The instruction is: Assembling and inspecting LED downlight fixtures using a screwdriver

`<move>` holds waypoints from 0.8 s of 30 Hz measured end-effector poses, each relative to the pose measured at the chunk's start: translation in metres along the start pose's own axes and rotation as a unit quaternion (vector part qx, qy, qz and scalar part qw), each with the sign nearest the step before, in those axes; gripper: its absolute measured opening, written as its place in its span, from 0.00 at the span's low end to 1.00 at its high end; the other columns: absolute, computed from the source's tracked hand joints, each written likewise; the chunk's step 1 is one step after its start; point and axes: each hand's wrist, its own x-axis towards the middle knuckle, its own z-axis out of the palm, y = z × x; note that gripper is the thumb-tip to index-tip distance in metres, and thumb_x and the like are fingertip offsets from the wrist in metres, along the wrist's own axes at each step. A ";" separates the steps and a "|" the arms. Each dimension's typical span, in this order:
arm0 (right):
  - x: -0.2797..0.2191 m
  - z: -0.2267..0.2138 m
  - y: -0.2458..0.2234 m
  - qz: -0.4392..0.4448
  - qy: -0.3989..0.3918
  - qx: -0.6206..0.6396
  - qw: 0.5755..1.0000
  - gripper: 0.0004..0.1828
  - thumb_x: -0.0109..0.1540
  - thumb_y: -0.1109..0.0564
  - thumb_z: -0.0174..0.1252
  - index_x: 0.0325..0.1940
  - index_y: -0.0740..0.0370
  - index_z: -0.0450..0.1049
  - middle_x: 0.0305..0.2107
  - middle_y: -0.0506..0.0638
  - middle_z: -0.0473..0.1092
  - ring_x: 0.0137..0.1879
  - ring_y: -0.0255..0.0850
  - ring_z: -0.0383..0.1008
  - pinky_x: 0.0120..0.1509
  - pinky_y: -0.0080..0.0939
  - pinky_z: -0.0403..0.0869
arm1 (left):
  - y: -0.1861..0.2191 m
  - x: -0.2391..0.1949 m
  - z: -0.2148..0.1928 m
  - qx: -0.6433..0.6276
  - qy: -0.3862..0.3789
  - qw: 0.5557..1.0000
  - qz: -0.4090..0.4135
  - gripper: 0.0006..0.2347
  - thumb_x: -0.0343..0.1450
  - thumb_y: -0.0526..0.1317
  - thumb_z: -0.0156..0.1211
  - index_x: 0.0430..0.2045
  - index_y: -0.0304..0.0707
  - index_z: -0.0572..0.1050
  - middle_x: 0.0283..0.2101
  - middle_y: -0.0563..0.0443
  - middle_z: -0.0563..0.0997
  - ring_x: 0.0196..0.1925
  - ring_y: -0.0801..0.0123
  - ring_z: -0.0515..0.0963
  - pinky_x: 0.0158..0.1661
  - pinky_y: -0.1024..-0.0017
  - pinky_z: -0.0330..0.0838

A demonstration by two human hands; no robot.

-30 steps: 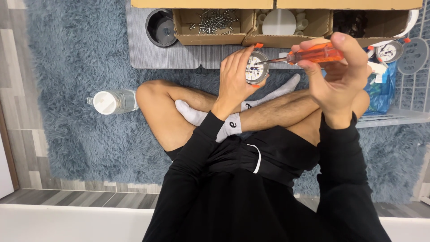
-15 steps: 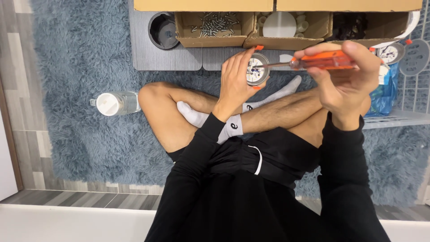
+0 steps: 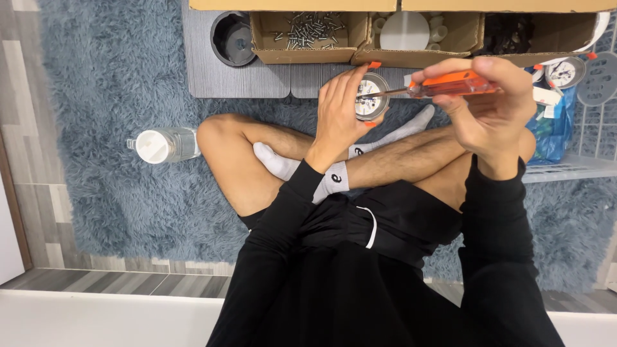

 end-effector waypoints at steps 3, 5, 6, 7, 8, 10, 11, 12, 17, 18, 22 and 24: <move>0.008 -0.005 -0.004 0.016 -0.043 0.019 0.999 0.28 0.79 0.76 0.52 0.76 0.55 0.55 0.59 0.85 0.68 0.63 0.79 0.79 0.69 0.73 0.86 | 0.000 -0.001 0.001 0.003 -0.004 1.000 0.000 0.35 0.67 0.51 0.76 0.70 0.45 0.67 0.63 0.52 0.80 0.66 0.60 0.80 0.65 0.61 0.70; 0.005 -0.003 0.000 0.026 -0.029 0.025 0.999 0.28 0.78 0.77 0.53 0.76 0.55 0.57 0.57 0.83 0.70 0.63 0.76 0.80 0.68 0.70 0.88 | -0.001 -0.001 0.003 0.006 0.000 1.000 0.000 0.36 0.66 0.51 0.77 0.70 0.44 0.67 0.63 0.52 0.80 0.65 0.59 0.80 0.64 0.61 0.70; 0.003 -0.001 0.001 0.038 -0.014 0.031 0.999 0.29 0.77 0.79 0.55 0.76 0.56 0.59 0.56 0.81 0.71 0.62 0.73 0.81 0.66 0.66 0.90 | -0.002 -0.001 0.004 0.009 0.003 1.000 0.000 0.37 0.65 0.51 0.78 0.69 0.42 0.67 0.62 0.51 0.80 0.65 0.58 0.80 0.64 0.60 0.70; 0.002 0.000 0.005 0.038 -0.014 0.031 0.999 0.29 0.77 0.79 0.55 0.76 0.56 0.59 0.56 0.81 0.71 0.62 0.73 0.81 0.66 0.66 0.90 | -0.001 -0.001 0.003 0.009 0.003 1.000 0.000 0.37 0.65 0.51 0.78 0.69 0.42 0.67 0.62 0.51 0.80 0.65 0.58 0.80 0.64 0.60 0.70; 0.002 0.002 0.008 0.006 0.000 0.005 1.000 0.32 0.75 0.80 0.59 0.77 0.59 0.59 0.54 0.81 0.71 0.59 0.75 0.82 0.65 0.67 0.89 | 0.000 0.000 0.002 0.008 0.006 1.000 0.003 0.35 0.66 0.51 0.77 0.69 0.42 0.67 0.62 0.52 0.80 0.64 0.59 0.80 0.64 0.61 0.70; 0.000 0.007 0.010 -0.027 0.013 -0.021 0.999 0.35 0.73 0.81 0.63 0.78 0.61 0.58 0.52 0.82 0.71 0.56 0.76 0.82 0.63 0.68 0.88 | -0.001 0.000 0.002 0.008 0.009 1.000 0.005 0.34 0.68 0.50 0.75 0.69 0.43 0.68 0.62 0.52 0.81 0.64 0.59 0.80 0.63 0.62 0.70; -0.002 0.010 0.007 -0.021 0.024 -0.036 0.999 0.36 0.73 0.82 0.63 0.77 0.62 0.58 0.52 0.82 0.72 0.56 0.75 0.82 0.64 0.69 0.88 | -0.003 -0.001 0.003 0.011 0.007 1.000 0.008 0.35 0.68 0.51 0.77 0.70 0.43 0.67 0.62 0.52 0.80 0.65 0.59 0.80 0.64 0.61 0.70; -0.006 0.013 0.004 -0.013 0.036 -0.052 0.998 0.37 0.72 0.84 0.64 0.77 0.62 0.59 0.52 0.83 0.72 0.57 0.74 0.83 0.66 0.70 0.88 | -0.004 -0.002 0.005 0.013 0.004 1.000 0.012 0.36 0.68 0.52 0.78 0.70 0.43 0.67 0.63 0.51 0.80 0.66 0.58 0.80 0.64 0.61 0.70; -0.010 0.010 -0.001 0.003 0.020 -0.035 0.999 0.34 0.72 0.86 0.59 0.75 0.63 0.59 0.54 0.85 0.71 0.60 0.76 0.82 0.64 0.66 0.88 | -0.003 -0.001 0.004 0.011 -0.003 1.000 0.010 0.36 0.67 0.50 0.76 0.70 0.44 0.67 0.63 0.51 0.80 0.65 0.58 0.79 0.64 0.61 0.69; -0.011 0.008 -0.003 0.017 -0.003 -0.014 1.000 0.34 0.72 0.88 0.55 0.74 0.65 0.59 0.56 0.86 0.71 0.63 0.77 0.81 0.63 0.61 0.89 | -0.003 -0.001 0.003 0.007 0.000 1.000 0.010 0.36 0.66 0.49 0.76 0.70 0.43 0.66 0.63 0.51 0.80 0.65 0.57 0.79 0.64 0.60 0.69; -0.001 0.004 -0.018 -0.032 -0.015 0.025 0.999 0.38 0.75 0.82 0.54 0.83 0.52 0.58 0.58 0.85 0.69 0.63 0.76 0.80 0.67 0.69 0.89 | -0.006 -0.002 0.009 0.012 0.011 1.000 0.009 0.36 0.65 0.49 0.76 0.69 0.43 0.67 0.63 0.51 0.80 0.65 0.58 0.79 0.64 0.61 0.70; 0.001 0.001 -0.026 -0.046 0.002 -0.028 0.999 0.40 0.75 0.83 0.51 0.81 0.51 0.53 0.54 0.87 0.68 0.58 0.78 0.79 0.63 0.76 0.86 | -0.007 -0.002 0.010 0.014 0.007 1.000 0.008 0.38 0.64 0.50 0.78 0.70 0.43 0.67 0.62 0.52 0.80 0.65 0.58 0.79 0.64 0.61 0.70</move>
